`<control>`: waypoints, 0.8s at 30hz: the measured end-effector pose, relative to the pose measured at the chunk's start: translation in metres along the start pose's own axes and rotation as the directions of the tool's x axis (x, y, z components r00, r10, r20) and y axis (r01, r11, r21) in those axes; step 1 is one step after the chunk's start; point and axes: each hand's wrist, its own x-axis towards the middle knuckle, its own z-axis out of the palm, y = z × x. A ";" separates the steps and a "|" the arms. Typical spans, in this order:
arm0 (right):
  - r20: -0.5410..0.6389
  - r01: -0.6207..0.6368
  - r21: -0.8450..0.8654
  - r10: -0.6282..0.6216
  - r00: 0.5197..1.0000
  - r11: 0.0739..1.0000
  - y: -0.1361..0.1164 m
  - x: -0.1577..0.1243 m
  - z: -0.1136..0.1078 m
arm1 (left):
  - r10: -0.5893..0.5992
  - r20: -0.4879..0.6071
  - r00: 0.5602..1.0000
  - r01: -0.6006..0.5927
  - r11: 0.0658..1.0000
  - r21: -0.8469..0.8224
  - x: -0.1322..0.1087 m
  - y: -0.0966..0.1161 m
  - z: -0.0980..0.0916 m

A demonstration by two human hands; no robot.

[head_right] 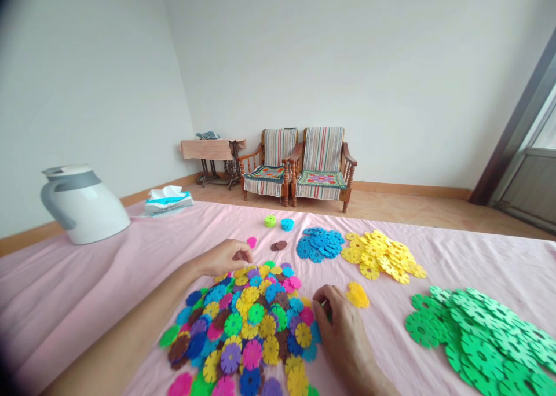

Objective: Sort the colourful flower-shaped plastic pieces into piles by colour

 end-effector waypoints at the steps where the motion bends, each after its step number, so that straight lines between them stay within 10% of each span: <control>1: 0.001 -0.003 -0.005 0.003 1.000 1.000 0.000 0.000 0.000 | -0.007 0.018 1.000 0.007 1.000 -0.011 -0.003 -0.001 0.000; 17: 0.021 0.006 -0.018 -0.005 1.000 1.000 0.001 0.000 -0.001 | 0.004 0.096 0.995 0.006 0.995 -0.103 -0.004 0.009 0.010; 24: -0.004 0.003 -0.009 -0.003 1.000 1.000 -0.001 0.000 -0.001 | -0.043 -0.105 0.994 0.023 0.982 -0.190 0.002 0.002 -0.006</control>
